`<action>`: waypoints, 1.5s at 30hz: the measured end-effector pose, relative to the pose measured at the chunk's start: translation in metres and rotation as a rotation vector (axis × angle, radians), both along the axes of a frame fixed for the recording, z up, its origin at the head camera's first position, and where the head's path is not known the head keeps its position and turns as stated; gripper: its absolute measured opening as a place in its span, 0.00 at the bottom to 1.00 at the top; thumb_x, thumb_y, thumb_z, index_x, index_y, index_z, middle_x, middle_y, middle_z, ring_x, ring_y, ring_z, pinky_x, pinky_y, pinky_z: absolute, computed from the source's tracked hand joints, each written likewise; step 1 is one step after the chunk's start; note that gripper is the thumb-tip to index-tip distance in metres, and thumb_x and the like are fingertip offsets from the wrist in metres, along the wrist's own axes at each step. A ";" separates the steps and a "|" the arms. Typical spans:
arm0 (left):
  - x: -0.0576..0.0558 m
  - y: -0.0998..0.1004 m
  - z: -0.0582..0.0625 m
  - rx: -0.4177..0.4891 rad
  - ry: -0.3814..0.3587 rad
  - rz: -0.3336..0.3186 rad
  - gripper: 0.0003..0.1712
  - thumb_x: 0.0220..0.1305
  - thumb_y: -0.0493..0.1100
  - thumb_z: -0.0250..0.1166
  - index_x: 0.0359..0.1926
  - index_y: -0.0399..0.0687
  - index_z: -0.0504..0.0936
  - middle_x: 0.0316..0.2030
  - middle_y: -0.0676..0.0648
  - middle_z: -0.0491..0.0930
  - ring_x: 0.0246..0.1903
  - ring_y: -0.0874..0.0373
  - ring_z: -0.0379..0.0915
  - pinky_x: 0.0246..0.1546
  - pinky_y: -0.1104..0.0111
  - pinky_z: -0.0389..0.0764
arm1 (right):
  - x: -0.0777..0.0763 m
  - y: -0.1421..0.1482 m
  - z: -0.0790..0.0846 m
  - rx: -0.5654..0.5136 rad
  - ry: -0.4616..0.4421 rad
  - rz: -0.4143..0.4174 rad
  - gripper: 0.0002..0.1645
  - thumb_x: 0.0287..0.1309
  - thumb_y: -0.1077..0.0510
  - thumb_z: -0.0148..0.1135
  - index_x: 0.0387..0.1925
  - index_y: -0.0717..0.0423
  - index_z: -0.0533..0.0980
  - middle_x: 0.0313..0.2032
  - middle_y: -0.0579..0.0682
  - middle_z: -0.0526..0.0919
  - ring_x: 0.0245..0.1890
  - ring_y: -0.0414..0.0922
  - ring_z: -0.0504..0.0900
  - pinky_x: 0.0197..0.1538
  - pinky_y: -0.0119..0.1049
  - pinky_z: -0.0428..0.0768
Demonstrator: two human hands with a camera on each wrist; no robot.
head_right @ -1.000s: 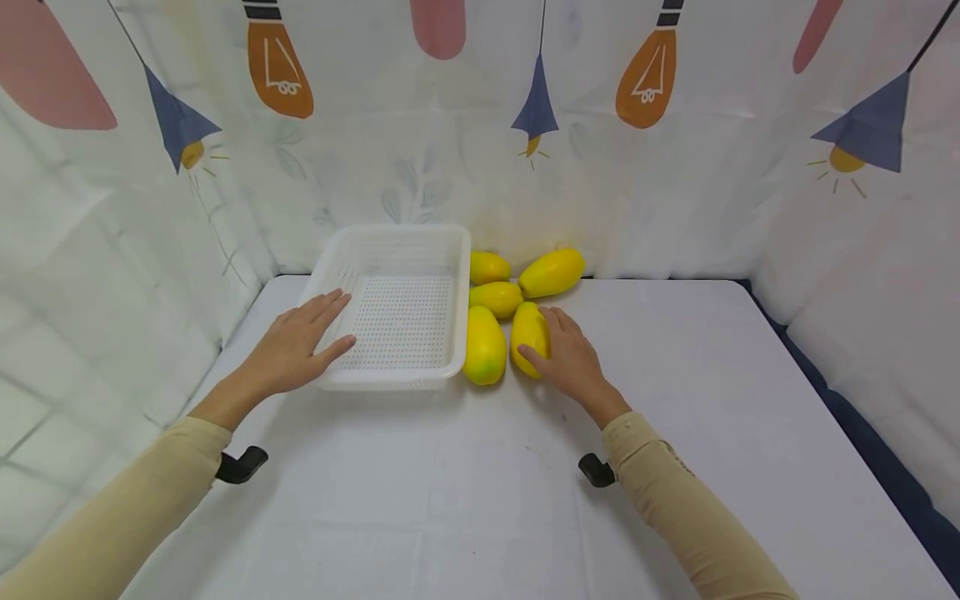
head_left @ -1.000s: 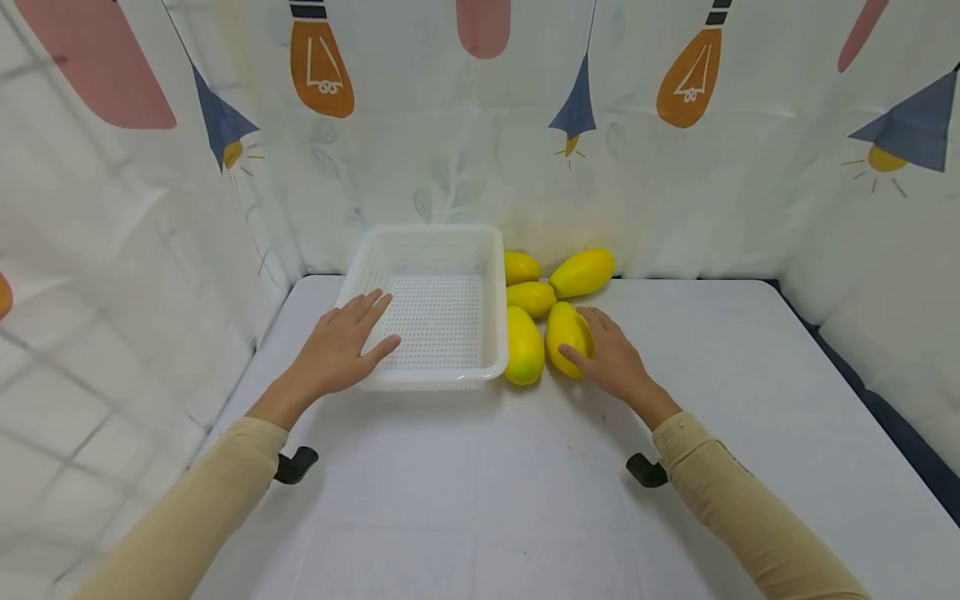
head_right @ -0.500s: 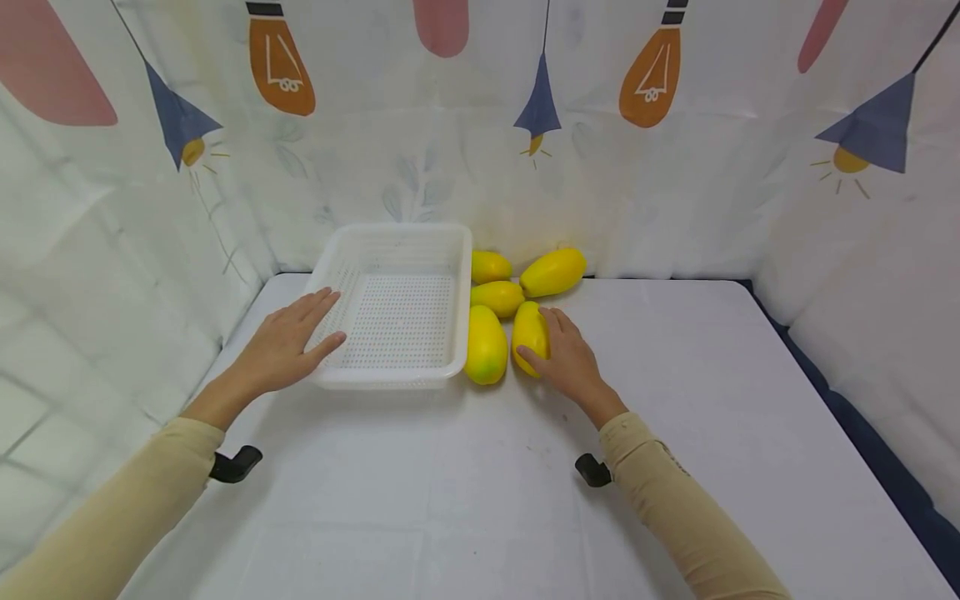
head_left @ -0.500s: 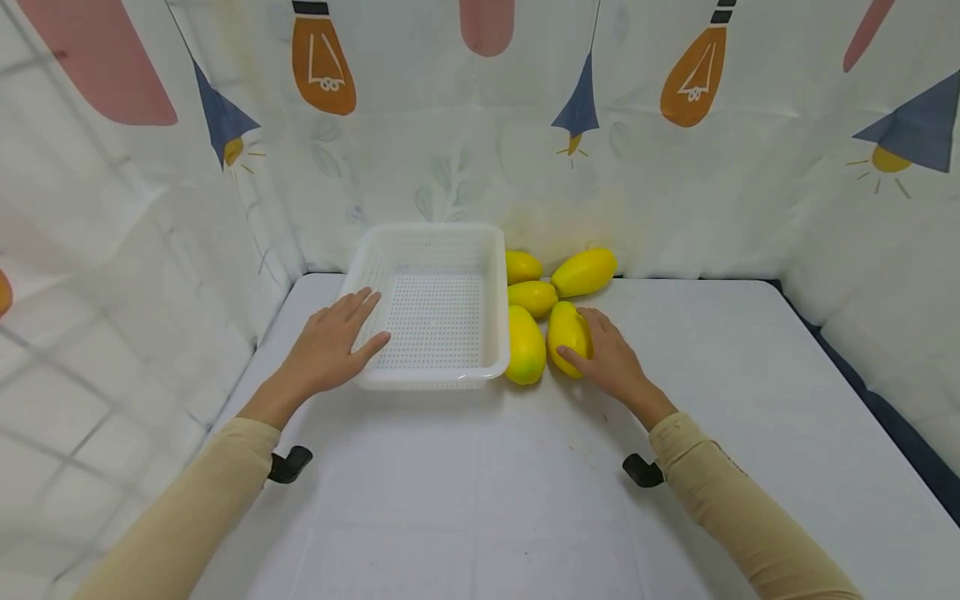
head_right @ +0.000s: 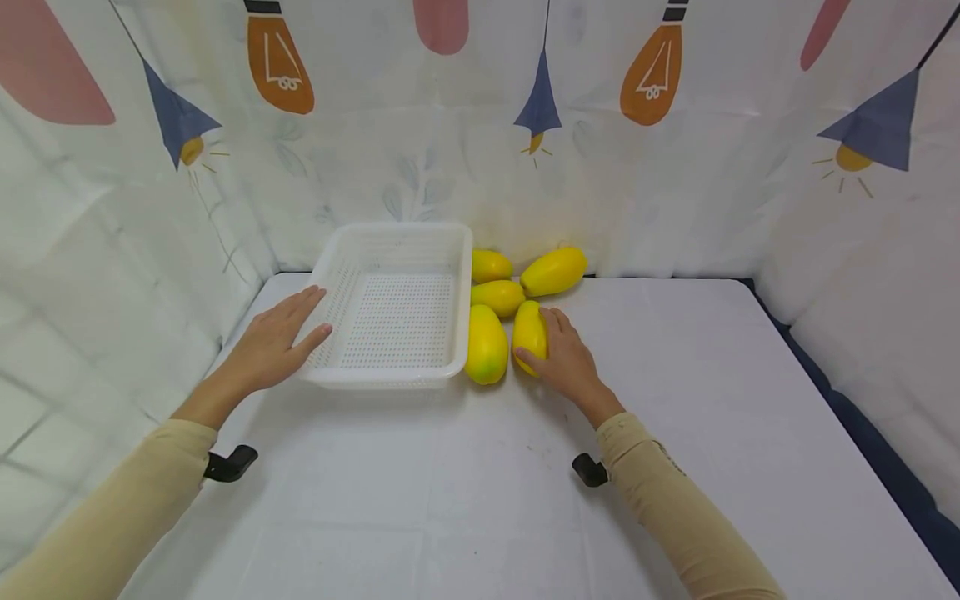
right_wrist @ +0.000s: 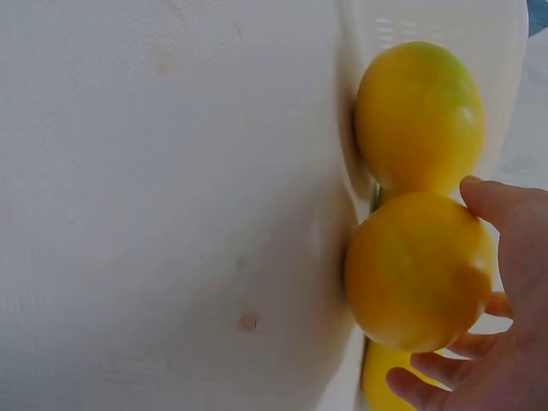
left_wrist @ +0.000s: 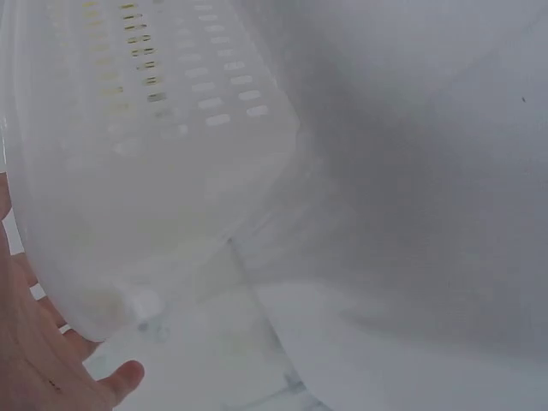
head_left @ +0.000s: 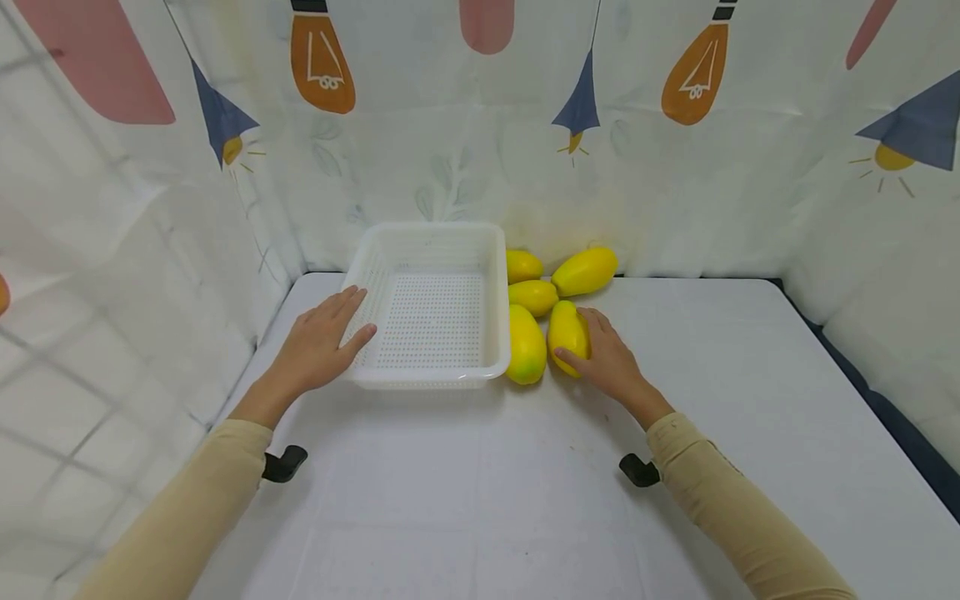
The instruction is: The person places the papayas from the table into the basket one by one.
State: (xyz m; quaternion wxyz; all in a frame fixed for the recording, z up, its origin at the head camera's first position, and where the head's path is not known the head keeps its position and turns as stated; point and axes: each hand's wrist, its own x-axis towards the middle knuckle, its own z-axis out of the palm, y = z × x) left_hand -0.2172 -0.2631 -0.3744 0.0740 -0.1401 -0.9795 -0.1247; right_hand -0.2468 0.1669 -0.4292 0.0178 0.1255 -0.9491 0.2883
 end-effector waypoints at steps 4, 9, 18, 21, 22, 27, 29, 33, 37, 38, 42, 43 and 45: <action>-0.001 -0.004 -0.002 0.016 -0.002 0.018 0.39 0.73 0.60 0.45 0.75 0.45 0.50 0.74 0.37 0.52 0.71 0.37 0.49 0.64 0.38 0.54 | -0.001 -0.001 -0.002 -0.011 -0.010 -0.006 0.51 0.59 0.37 0.61 0.72 0.55 0.49 0.72 0.57 0.53 0.64 0.56 0.64 0.64 0.57 0.66; -0.003 -0.009 -0.004 0.026 -0.006 0.026 0.39 0.73 0.61 0.44 0.75 0.44 0.49 0.74 0.37 0.51 0.72 0.36 0.48 0.64 0.37 0.53 | -0.002 -0.002 -0.005 -0.006 -0.023 -0.015 0.52 0.58 0.36 0.61 0.73 0.52 0.48 0.73 0.57 0.53 0.63 0.56 0.64 0.63 0.57 0.67; -0.008 -0.018 -0.006 0.056 -0.009 0.043 0.40 0.73 0.61 0.43 0.74 0.41 0.49 0.74 0.35 0.51 0.71 0.35 0.49 0.63 0.36 0.54 | -0.004 -0.001 -0.008 -0.016 -0.006 -0.017 0.53 0.55 0.34 0.62 0.72 0.50 0.50 0.71 0.56 0.55 0.59 0.54 0.66 0.61 0.56 0.69; -0.011 -0.021 -0.008 0.095 -0.018 0.047 0.40 0.73 0.61 0.42 0.74 0.39 0.50 0.73 0.34 0.53 0.70 0.34 0.51 0.63 0.36 0.56 | -0.005 -0.001 -0.008 -0.018 -0.004 -0.013 0.53 0.55 0.34 0.63 0.72 0.50 0.49 0.71 0.56 0.55 0.59 0.54 0.66 0.61 0.56 0.69; -0.012 -0.023 -0.008 0.113 -0.023 0.050 0.40 0.73 0.60 0.42 0.74 0.38 0.50 0.72 0.33 0.54 0.69 0.33 0.52 0.63 0.36 0.57 | -0.005 0.000 -0.008 -0.018 -0.005 -0.012 0.53 0.55 0.34 0.63 0.72 0.50 0.49 0.71 0.56 0.55 0.59 0.54 0.66 0.61 0.56 0.68; -0.014 -0.028 -0.009 0.211 -0.086 0.082 0.39 0.74 0.59 0.40 0.73 0.36 0.48 0.71 0.31 0.54 0.68 0.32 0.53 0.63 0.37 0.57 | -0.006 -0.001 -0.009 -0.019 -0.018 -0.017 0.53 0.54 0.35 0.64 0.72 0.48 0.49 0.71 0.54 0.55 0.60 0.53 0.66 0.63 0.55 0.67; -0.014 -0.029 -0.009 0.247 -0.125 0.099 0.40 0.74 0.60 0.39 0.74 0.37 0.47 0.72 0.31 0.52 0.68 0.32 0.52 0.63 0.37 0.57 | -0.006 -0.001 -0.009 -0.018 -0.026 -0.017 0.54 0.54 0.35 0.64 0.72 0.49 0.49 0.71 0.54 0.55 0.61 0.53 0.66 0.64 0.56 0.67; -0.015 -0.031 -0.009 0.312 -0.197 0.129 0.41 0.74 0.61 0.38 0.74 0.38 0.44 0.72 0.31 0.50 0.69 0.31 0.52 0.63 0.37 0.58 | -0.006 0.000 -0.008 -0.015 -0.041 -0.021 0.54 0.54 0.35 0.64 0.73 0.48 0.48 0.72 0.54 0.54 0.62 0.54 0.65 0.65 0.56 0.66; -0.016 -0.033 -0.011 0.360 -0.224 0.147 0.40 0.75 0.61 0.37 0.75 0.38 0.44 0.73 0.31 0.49 0.69 0.31 0.52 0.63 0.36 0.59 | -0.007 0.000 -0.009 -0.022 -0.045 -0.022 0.54 0.55 0.35 0.64 0.73 0.48 0.48 0.72 0.54 0.54 0.63 0.54 0.64 0.66 0.57 0.65; -0.016 -0.033 -0.011 0.368 -0.227 0.152 0.40 0.75 0.60 0.37 0.74 0.38 0.44 0.73 0.31 0.49 0.69 0.31 0.51 0.62 0.36 0.59 | -0.007 0.000 -0.009 -0.024 -0.044 -0.022 0.54 0.55 0.36 0.64 0.73 0.48 0.48 0.72 0.54 0.54 0.63 0.54 0.64 0.66 0.57 0.65; -0.019 -0.036 -0.015 0.415 -0.224 0.163 0.38 0.75 0.59 0.37 0.73 0.36 0.49 0.72 0.31 0.51 0.68 0.31 0.52 0.63 0.36 0.58 | -0.008 0.001 -0.010 -0.031 -0.043 -0.019 0.54 0.55 0.36 0.64 0.73 0.48 0.48 0.73 0.54 0.53 0.65 0.54 0.63 0.67 0.57 0.63; -0.019 -0.037 -0.016 0.428 -0.228 0.168 0.38 0.75 0.59 0.37 0.73 0.36 0.50 0.72 0.31 0.52 0.68 0.31 0.52 0.63 0.37 0.58 | -0.008 0.001 -0.010 -0.033 -0.044 -0.019 0.54 0.55 0.36 0.64 0.73 0.48 0.48 0.73 0.54 0.53 0.66 0.54 0.63 0.68 0.57 0.63; -0.021 -0.039 -0.018 0.463 -0.237 0.175 0.37 0.75 0.58 0.38 0.72 0.35 0.52 0.70 0.30 0.55 0.67 0.32 0.54 0.63 0.37 0.58 | -0.008 0.001 -0.011 -0.035 -0.046 -0.021 0.54 0.55 0.36 0.64 0.73 0.48 0.48 0.73 0.54 0.53 0.65 0.54 0.63 0.67 0.56 0.64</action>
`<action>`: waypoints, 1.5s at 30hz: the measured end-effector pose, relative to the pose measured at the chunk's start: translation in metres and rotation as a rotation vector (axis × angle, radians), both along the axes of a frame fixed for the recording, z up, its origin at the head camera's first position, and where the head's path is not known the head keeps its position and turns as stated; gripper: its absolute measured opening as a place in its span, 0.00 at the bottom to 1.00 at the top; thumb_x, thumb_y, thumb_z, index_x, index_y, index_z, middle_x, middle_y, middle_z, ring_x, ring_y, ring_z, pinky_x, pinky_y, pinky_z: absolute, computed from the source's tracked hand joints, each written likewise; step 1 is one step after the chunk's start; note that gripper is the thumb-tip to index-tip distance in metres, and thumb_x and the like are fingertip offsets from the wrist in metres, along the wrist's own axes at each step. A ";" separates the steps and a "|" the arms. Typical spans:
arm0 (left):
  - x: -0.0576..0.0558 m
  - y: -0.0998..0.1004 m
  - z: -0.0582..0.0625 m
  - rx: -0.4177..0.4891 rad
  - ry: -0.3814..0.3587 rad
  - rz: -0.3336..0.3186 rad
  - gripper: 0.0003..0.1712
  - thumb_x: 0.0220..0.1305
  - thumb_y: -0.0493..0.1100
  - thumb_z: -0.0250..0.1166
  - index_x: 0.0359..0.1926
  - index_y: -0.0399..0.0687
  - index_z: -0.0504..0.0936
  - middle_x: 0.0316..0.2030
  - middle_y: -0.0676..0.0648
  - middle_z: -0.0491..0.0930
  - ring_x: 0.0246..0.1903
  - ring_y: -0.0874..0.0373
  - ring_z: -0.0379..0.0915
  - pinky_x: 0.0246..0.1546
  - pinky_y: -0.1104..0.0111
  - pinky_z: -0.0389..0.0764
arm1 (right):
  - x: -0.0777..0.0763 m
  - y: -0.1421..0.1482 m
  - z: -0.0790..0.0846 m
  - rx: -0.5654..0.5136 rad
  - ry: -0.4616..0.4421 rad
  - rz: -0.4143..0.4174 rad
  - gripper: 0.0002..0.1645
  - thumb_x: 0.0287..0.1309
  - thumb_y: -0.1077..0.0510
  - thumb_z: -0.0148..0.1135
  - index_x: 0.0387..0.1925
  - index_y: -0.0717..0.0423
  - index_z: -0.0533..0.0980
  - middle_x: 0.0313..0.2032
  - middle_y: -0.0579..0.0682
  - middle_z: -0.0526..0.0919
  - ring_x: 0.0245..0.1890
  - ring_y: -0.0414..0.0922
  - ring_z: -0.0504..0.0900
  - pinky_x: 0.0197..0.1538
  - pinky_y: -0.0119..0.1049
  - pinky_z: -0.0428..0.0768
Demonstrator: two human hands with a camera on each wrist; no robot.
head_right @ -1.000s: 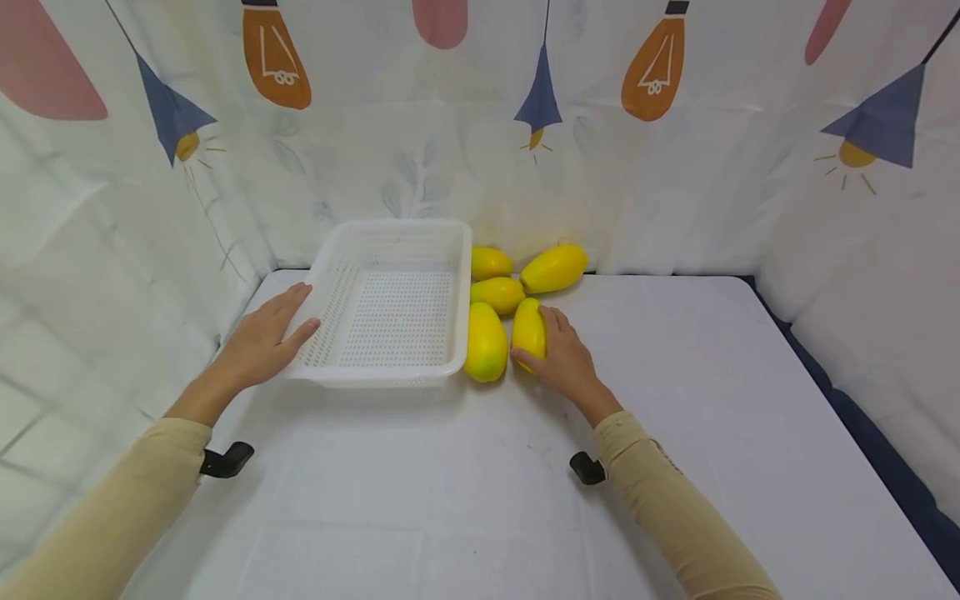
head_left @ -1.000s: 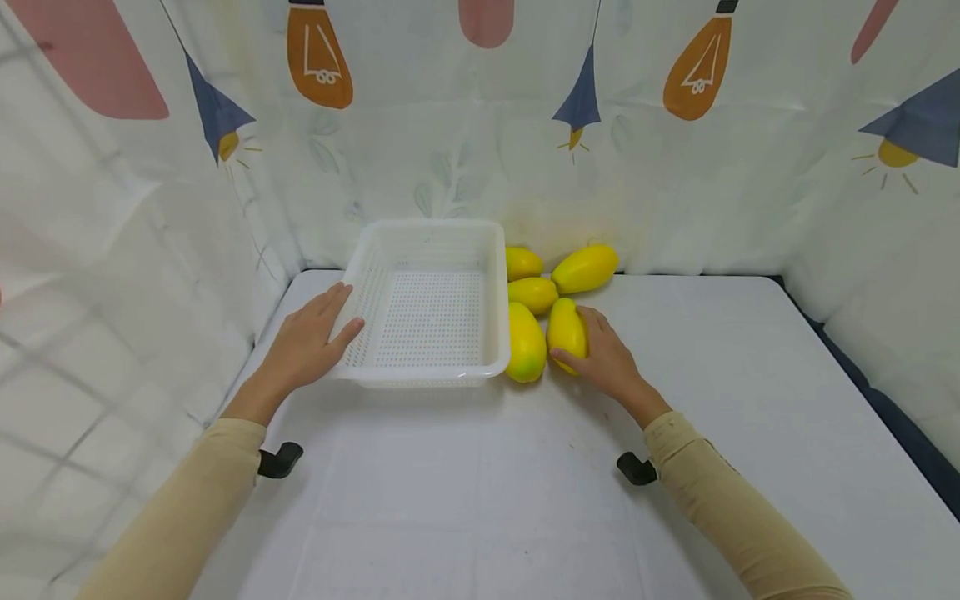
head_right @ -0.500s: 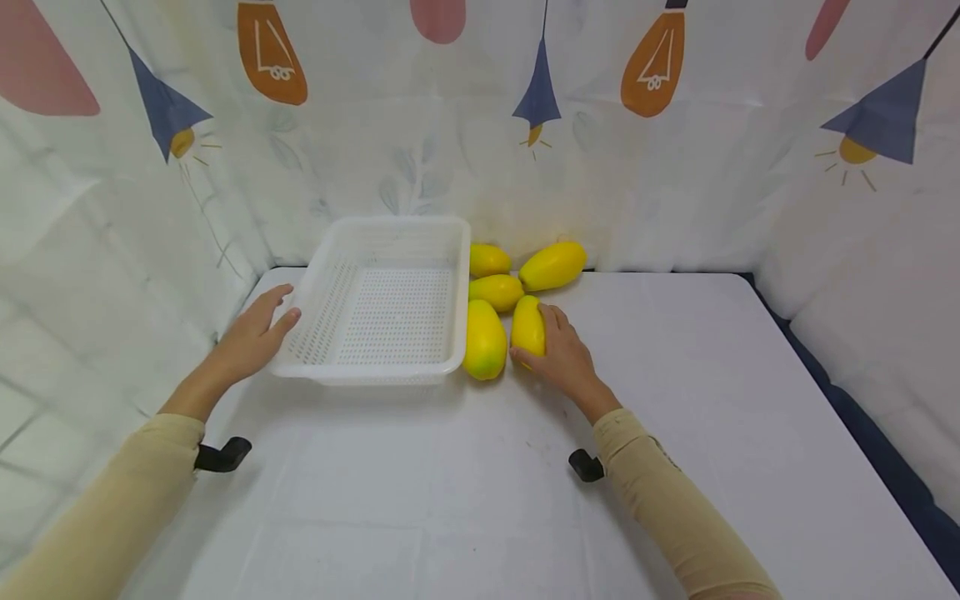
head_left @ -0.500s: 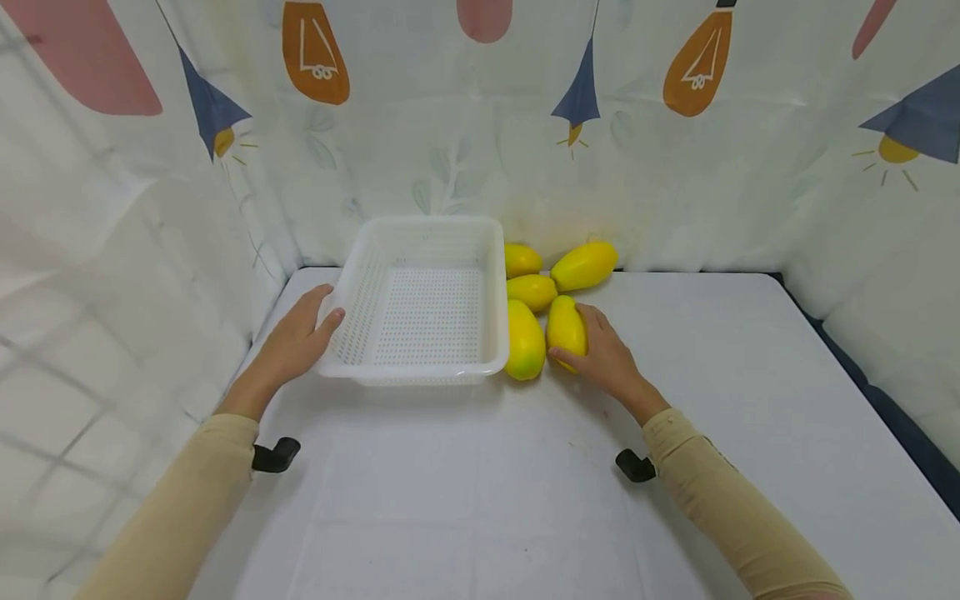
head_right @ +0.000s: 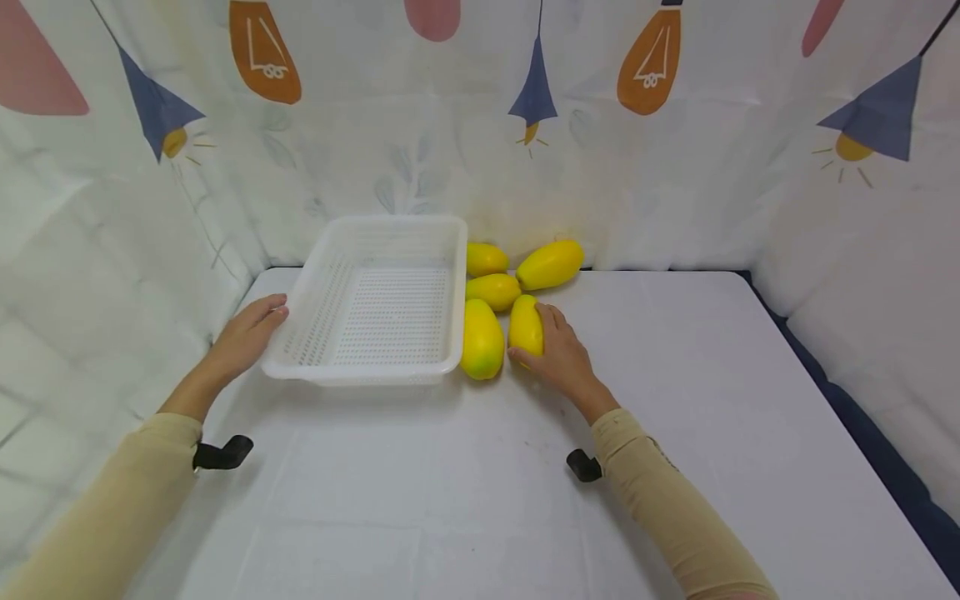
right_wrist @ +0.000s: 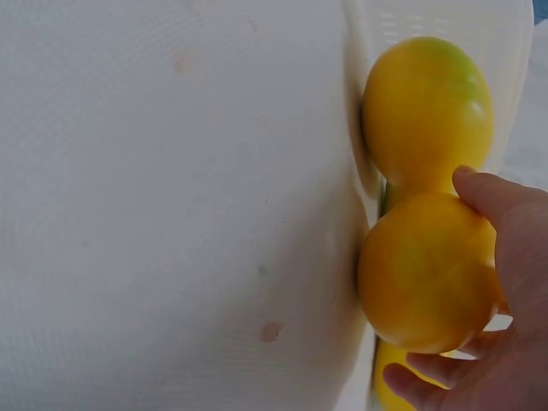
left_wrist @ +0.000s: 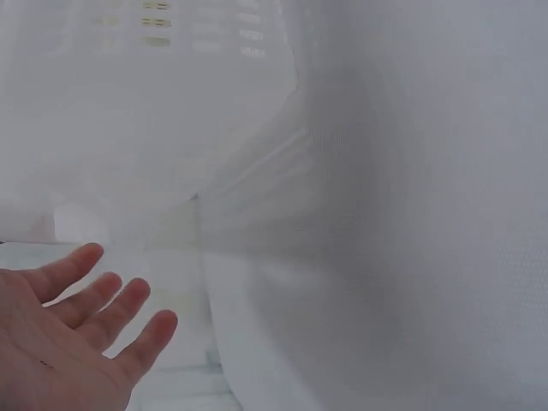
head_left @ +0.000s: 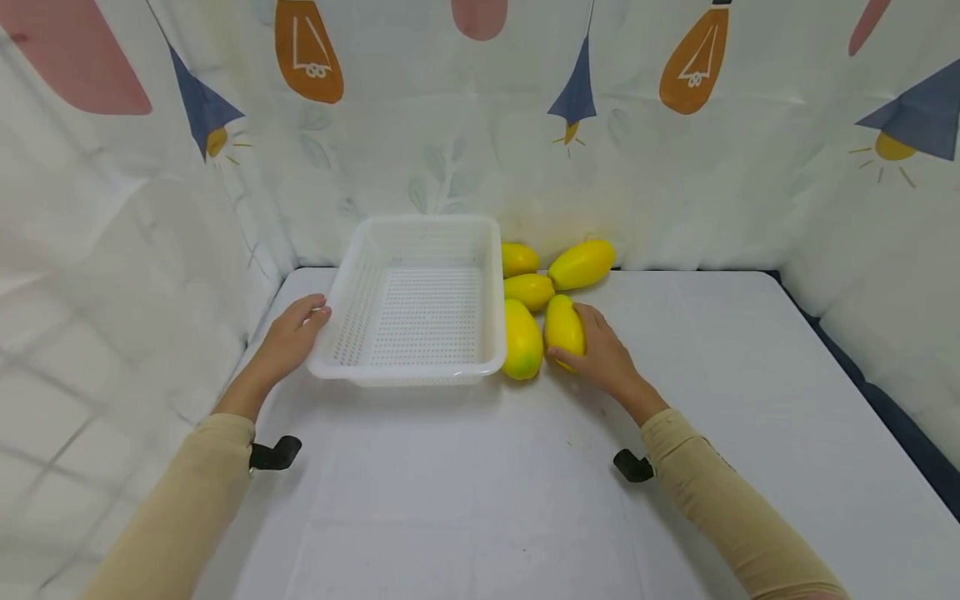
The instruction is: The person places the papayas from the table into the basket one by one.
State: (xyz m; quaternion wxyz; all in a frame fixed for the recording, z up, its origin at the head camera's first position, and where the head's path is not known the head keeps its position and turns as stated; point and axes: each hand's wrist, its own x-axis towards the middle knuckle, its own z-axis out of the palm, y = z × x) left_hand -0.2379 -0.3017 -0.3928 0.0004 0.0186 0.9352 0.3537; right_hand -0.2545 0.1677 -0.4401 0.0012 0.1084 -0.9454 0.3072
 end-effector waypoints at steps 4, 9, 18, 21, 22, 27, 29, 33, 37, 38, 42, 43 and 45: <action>-0.004 -0.003 -0.004 0.108 -0.038 0.019 0.35 0.75 0.57 0.40 0.71 0.38 0.58 0.66 0.30 0.64 0.58 0.41 0.65 0.57 0.48 0.66 | 0.000 0.000 -0.001 -0.010 -0.003 -0.004 0.53 0.55 0.35 0.63 0.73 0.47 0.48 0.73 0.53 0.53 0.64 0.53 0.64 0.66 0.56 0.65; -0.007 -0.006 -0.009 0.274 -0.115 0.023 0.34 0.75 0.58 0.41 0.70 0.40 0.59 0.66 0.38 0.64 0.47 0.66 0.67 0.50 0.66 0.68 | 0.000 0.001 0.000 -0.027 -0.012 -0.006 0.54 0.55 0.35 0.63 0.73 0.46 0.47 0.73 0.53 0.53 0.64 0.54 0.64 0.65 0.56 0.66; -0.012 -0.014 -0.022 0.547 -0.150 -0.030 0.22 0.75 0.56 0.43 0.60 0.47 0.62 0.46 0.59 0.73 0.42 0.71 0.75 0.41 0.76 0.78 | 0.002 -0.001 0.001 -0.036 -0.022 -0.017 0.54 0.55 0.35 0.63 0.74 0.46 0.47 0.73 0.52 0.52 0.63 0.55 0.66 0.64 0.57 0.66; -0.014 -0.015 -0.025 0.640 -0.165 -0.052 0.15 0.76 0.54 0.43 0.56 0.54 0.63 0.46 0.59 0.75 0.42 0.70 0.76 0.40 0.76 0.78 | 0.002 -0.002 0.001 -0.039 -0.012 -0.023 0.54 0.55 0.36 0.63 0.74 0.48 0.48 0.73 0.53 0.52 0.65 0.55 0.64 0.65 0.57 0.65; -0.014 -0.015 -0.027 0.678 -0.169 -0.060 0.14 0.76 0.53 0.43 0.55 0.55 0.64 0.46 0.59 0.76 0.42 0.70 0.77 0.40 0.76 0.78 | 0.002 -0.002 0.001 -0.041 -0.008 -0.025 0.54 0.55 0.36 0.63 0.73 0.49 0.48 0.73 0.54 0.53 0.65 0.55 0.64 0.66 0.57 0.65; -0.014 -0.015 -0.031 0.801 -0.176 -0.100 0.11 0.76 0.51 0.44 0.53 0.55 0.65 0.44 0.59 0.78 0.42 0.69 0.79 0.40 0.76 0.79 | 0.004 -0.003 0.003 -0.056 0.019 -0.032 0.53 0.55 0.38 0.65 0.73 0.52 0.51 0.73 0.55 0.55 0.67 0.54 0.62 0.68 0.56 0.63; -0.015 -0.014 -0.032 0.810 -0.171 -0.108 0.11 0.76 0.51 0.44 0.53 0.55 0.65 0.44 0.60 0.79 0.42 0.69 0.79 0.40 0.76 0.79 | 0.005 -0.003 0.004 -0.060 0.030 -0.040 0.52 0.54 0.39 0.65 0.72 0.52 0.51 0.72 0.55 0.56 0.68 0.54 0.62 0.68 0.56 0.63; -0.017 -0.011 -0.033 0.833 -0.162 -0.137 0.11 0.76 0.50 0.44 0.52 0.52 0.65 0.43 0.59 0.79 0.41 0.68 0.79 0.39 0.76 0.79 | 0.005 -0.001 0.008 -0.069 0.058 -0.059 0.52 0.54 0.40 0.65 0.72 0.52 0.52 0.72 0.55 0.57 0.67 0.55 0.63 0.67 0.57 0.64; -0.020 -0.007 -0.033 0.845 -0.161 -0.150 0.11 0.76 0.49 0.44 0.52 0.51 0.65 0.43 0.59 0.80 0.40 0.68 0.79 0.38 0.75 0.79 | 0.004 0.001 0.012 -0.090 0.089 -0.065 0.51 0.55 0.39 0.65 0.72 0.51 0.52 0.71 0.55 0.58 0.65 0.55 0.64 0.66 0.57 0.64; -0.020 -0.005 -0.033 0.845 -0.162 -0.148 0.11 0.76 0.49 0.44 0.52 0.51 0.65 0.43 0.59 0.80 0.40 0.67 0.79 0.38 0.75 0.79 | 0.004 0.002 0.012 -0.095 0.096 -0.066 0.51 0.55 0.39 0.65 0.72 0.51 0.52 0.71 0.54 0.58 0.65 0.55 0.64 0.66 0.57 0.64; -0.023 0.000 -0.033 0.834 -0.172 -0.132 0.11 0.76 0.49 0.44 0.51 0.51 0.65 0.42 0.59 0.80 0.40 0.68 0.79 0.39 0.76 0.79 | 0.002 0.005 0.014 -0.130 0.128 -0.064 0.51 0.54 0.39 0.65 0.72 0.50 0.53 0.71 0.54 0.59 0.64 0.54 0.65 0.64 0.57 0.66; -0.023 0.002 -0.034 0.827 -0.174 -0.129 0.11 0.76 0.49 0.43 0.50 0.51 0.65 0.42 0.59 0.80 0.40 0.68 0.79 0.39 0.76 0.79 | 0.001 0.005 0.014 -0.135 0.134 -0.063 0.51 0.54 0.39 0.65 0.72 0.51 0.53 0.71 0.54 0.59 0.64 0.54 0.65 0.64 0.57 0.66; -0.024 0.005 -0.034 0.828 -0.179 -0.125 0.11 0.76 0.49 0.43 0.50 0.50 0.65 0.42 0.59 0.79 0.40 0.69 0.78 0.40 0.76 0.78 | 0.000 0.006 0.015 -0.143 0.148 -0.066 0.51 0.54 0.39 0.66 0.72 0.51 0.54 0.71 0.54 0.60 0.64 0.55 0.65 0.63 0.57 0.66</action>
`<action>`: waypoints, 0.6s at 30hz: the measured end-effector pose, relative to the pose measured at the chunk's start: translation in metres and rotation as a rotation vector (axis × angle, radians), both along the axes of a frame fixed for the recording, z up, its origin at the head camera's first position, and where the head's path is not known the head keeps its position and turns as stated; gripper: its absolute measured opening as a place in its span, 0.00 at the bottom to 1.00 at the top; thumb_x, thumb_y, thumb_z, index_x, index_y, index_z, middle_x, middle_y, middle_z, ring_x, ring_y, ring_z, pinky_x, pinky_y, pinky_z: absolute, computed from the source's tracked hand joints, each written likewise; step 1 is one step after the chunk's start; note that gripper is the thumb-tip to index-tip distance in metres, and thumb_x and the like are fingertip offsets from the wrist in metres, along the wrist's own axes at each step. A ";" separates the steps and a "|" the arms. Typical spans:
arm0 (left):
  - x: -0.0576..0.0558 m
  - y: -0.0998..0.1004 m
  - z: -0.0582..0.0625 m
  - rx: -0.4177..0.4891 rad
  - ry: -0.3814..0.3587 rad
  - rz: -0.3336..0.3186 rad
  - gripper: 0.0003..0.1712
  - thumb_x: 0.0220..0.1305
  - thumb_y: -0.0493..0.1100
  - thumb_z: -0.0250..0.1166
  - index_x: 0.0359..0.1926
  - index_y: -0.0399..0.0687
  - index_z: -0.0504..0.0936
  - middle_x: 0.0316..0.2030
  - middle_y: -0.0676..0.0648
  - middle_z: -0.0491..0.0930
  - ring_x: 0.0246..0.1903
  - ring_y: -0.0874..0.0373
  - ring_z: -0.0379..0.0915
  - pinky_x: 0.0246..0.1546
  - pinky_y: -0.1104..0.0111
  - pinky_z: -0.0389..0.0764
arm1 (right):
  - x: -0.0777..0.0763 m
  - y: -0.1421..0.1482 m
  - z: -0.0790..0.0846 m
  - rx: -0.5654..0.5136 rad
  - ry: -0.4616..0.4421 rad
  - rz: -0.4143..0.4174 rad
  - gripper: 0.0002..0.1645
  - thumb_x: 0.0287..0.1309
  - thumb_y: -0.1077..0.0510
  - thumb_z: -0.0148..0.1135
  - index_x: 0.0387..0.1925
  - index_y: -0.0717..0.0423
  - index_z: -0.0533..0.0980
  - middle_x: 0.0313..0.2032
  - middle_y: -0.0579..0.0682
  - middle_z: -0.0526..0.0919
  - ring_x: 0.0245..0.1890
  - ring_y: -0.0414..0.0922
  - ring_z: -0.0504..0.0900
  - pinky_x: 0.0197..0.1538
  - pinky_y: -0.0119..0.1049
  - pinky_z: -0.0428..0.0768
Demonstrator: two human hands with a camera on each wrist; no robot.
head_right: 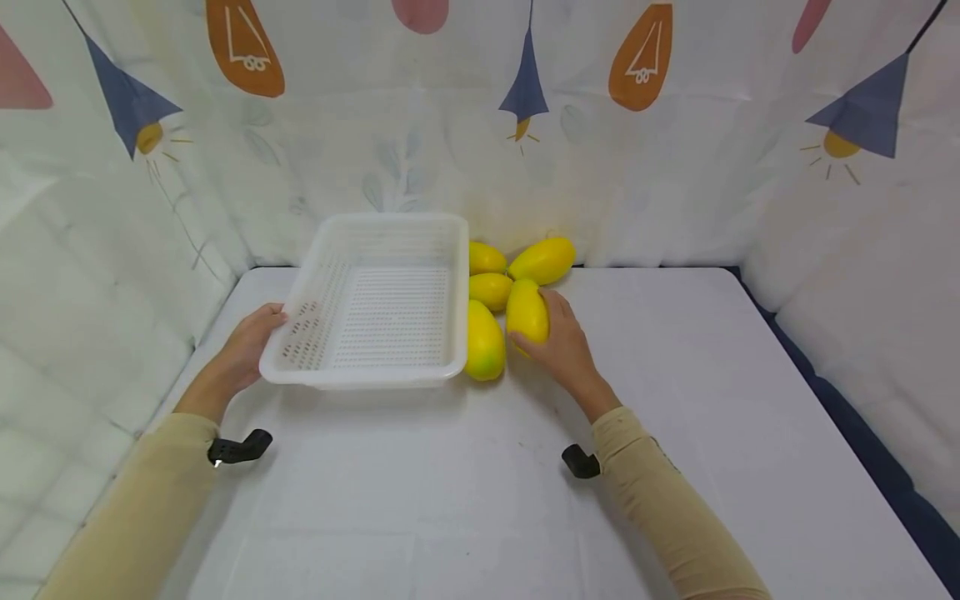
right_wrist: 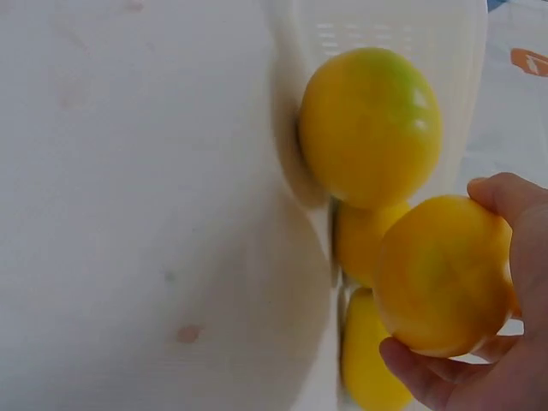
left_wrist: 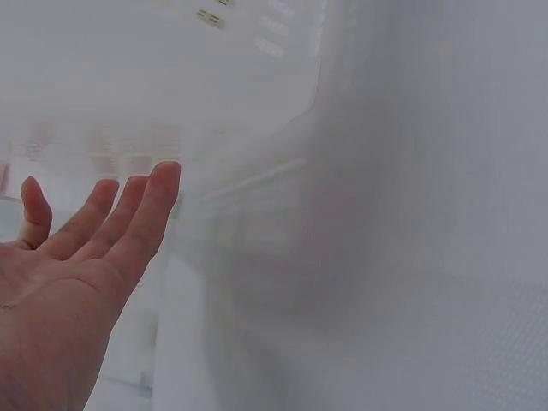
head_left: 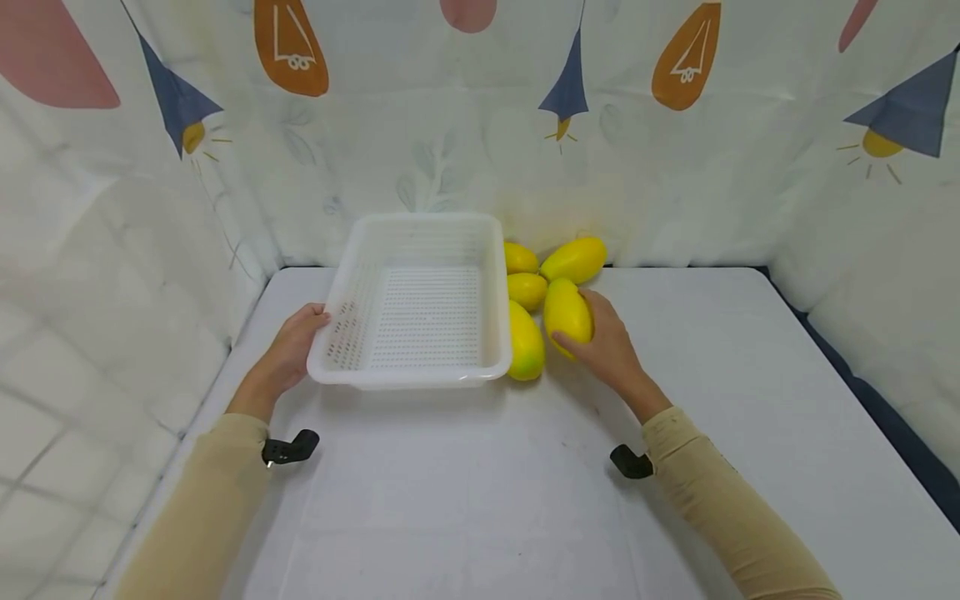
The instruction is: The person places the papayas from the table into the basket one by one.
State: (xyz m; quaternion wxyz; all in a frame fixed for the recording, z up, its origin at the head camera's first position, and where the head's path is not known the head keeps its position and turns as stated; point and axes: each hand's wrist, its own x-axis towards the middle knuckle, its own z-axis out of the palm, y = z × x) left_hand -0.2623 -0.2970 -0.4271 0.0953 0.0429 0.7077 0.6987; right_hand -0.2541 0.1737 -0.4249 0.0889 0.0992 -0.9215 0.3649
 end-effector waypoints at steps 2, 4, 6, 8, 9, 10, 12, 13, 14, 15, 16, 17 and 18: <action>-0.001 0.003 0.000 -0.005 -0.001 0.001 0.10 0.76 0.49 0.43 0.50 0.51 0.65 0.42 0.59 0.79 0.41 0.68 0.78 0.40 0.76 0.78 | 0.000 0.000 0.001 -0.004 0.006 -0.007 0.51 0.54 0.40 0.66 0.72 0.52 0.54 0.71 0.54 0.60 0.64 0.55 0.65 0.64 0.57 0.66; -0.002 0.006 -0.001 -0.005 -0.005 -0.001 0.10 0.76 0.49 0.43 0.50 0.50 0.65 0.42 0.58 0.78 0.41 0.68 0.78 0.40 0.76 0.78 | -0.001 0.000 0.003 -0.008 0.012 -0.015 0.51 0.54 0.40 0.66 0.72 0.53 0.54 0.71 0.55 0.60 0.64 0.55 0.65 0.64 0.57 0.66; -0.003 0.009 -0.001 -0.008 -0.009 -0.001 0.10 0.76 0.49 0.44 0.50 0.50 0.65 0.42 0.58 0.78 0.41 0.68 0.77 0.40 0.76 0.78 | 0.000 0.000 0.006 -0.016 0.015 -0.025 0.51 0.54 0.40 0.66 0.72 0.52 0.54 0.70 0.54 0.60 0.63 0.54 0.66 0.63 0.57 0.67; -0.004 0.013 -0.002 -0.012 -0.015 0.001 0.10 0.76 0.49 0.44 0.49 0.51 0.65 0.42 0.58 0.78 0.41 0.68 0.77 0.40 0.76 0.78 | 0.001 0.000 0.009 -0.028 0.018 -0.031 0.51 0.54 0.40 0.66 0.72 0.52 0.54 0.70 0.54 0.60 0.62 0.54 0.66 0.62 0.57 0.68; -0.005 0.015 -0.002 -0.011 -0.020 0.002 0.10 0.76 0.49 0.44 0.50 0.51 0.65 0.43 0.58 0.77 0.41 0.68 0.76 0.40 0.76 0.78 | 0.001 0.001 0.010 -0.030 0.020 -0.033 0.51 0.54 0.40 0.65 0.72 0.53 0.53 0.70 0.55 0.60 0.62 0.55 0.66 0.62 0.57 0.68; -0.005 0.017 -0.002 -0.021 -0.022 0.003 0.10 0.76 0.49 0.44 0.50 0.51 0.65 0.43 0.58 0.77 0.42 0.68 0.76 0.41 0.76 0.78 | 0.002 0.001 0.012 -0.036 0.023 -0.035 0.51 0.54 0.40 0.65 0.72 0.53 0.53 0.70 0.54 0.60 0.62 0.55 0.67 0.62 0.57 0.69; -0.006 0.020 -0.002 -0.030 -0.024 0.003 0.10 0.76 0.49 0.43 0.50 0.51 0.65 0.44 0.57 0.76 0.42 0.68 0.76 0.41 0.76 0.78 | 0.002 0.001 0.014 -0.040 0.025 -0.041 0.51 0.55 0.39 0.65 0.72 0.52 0.53 0.71 0.54 0.60 0.62 0.54 0.66 0.62 0.57 0.69; -0.006 0.023 -0.002 -0.031 -0.027 0.007 0.10 0.76 0.49 0.43 0.50 0.51 0.65 0.44 0.57 0.76 0.42 0.68 0.75 0.41 0.76 0.77 | 0.002 0.002 0.015 -0.045 0.028 -0.038 0.51 0.55 0.39 0.65 0.73 0.53 0.53 0.71 0.54 0.60 0.62 0.54 0.66 0.62 0.57 0.69; -0.007 0.025 -0.002 -0.034 -0.028 0.009 0.10 0.76 0.48 0.43 0.49 0.51 0.65 0.44 0.57 0.76 0.42 0.68 0.75 0.41 0.76 0.77 | 0.002 0.002 0.016 -0.051 0.031 -0.036 0.51 0.55 0.40 0.65 0.73 0.53 0.53 0.71 0.54 0.59 0.62 0.55 0.66 0.62 0.57 0.68; -0.007 0.027 -0.002 -0.038 -0.028 0.013 0.10 0.76 0.48 0.42 0.49 0.50 0.65 0.44 0.56 0.76 0.42 0.67 0.75 0.41 0.76 0.77 | 0.002 0.003 0.017 -0.058 0.036 -0.035 0.51 0.55 0.40 0.65 0.73 0.52 0.53 0.71 0.54 0.59 0.63 0.55 0.66 0.63 0.57 0.68; -0.007 0.029 -0.002 -0.041 -0.028 0.012 0.10 0.76 0.47 0.42 0.49 0.50 0.65 0.43 0.56 0.76 0.42 0.67 0.75 0.41 0.76 0.77 | 0.002 0.003 0.018 -0.065 0.038 -0.036 0.51 0.55 0.40 0.65 0.73 0.52 0.53 0.71 0.54 0.60 0.63 0.54 0.66 0.63 0.56 0.68; -0.008 0.031 -0.002 -0.038 -0.030 0.015 0.09 0.76 0.47 0.42 0.49 0.50 0.65 0.43 0.56 0.76 0.42 0.67 0.75 0.41 0.75 0.77 | 0.002 0.004 0.019 -0.070 0.041 -0.038 0.51 0.55 0.41 0.66 0.72 0.52 0.53 0.71 0.54 0.60 0.63 0.54 0.66 0.63 0.56 0.68; -0.009 0.033 -0.001 -0.041 -0.034 0.016 0.09 0.76 0.47 0.42 0.49 0.50 0.65 0.43 0.56 0.76 0.42 0.67 0.75 0.41 0.75 0.77 | 0.002 0.004 0.020 -0.076 0.045 -0.037 0.51 0.55 0.41 0.66 0.72 0.52 0.53 0.71 0.54 0.60 0.63 0.54 0.66 0.63 0.56 0.68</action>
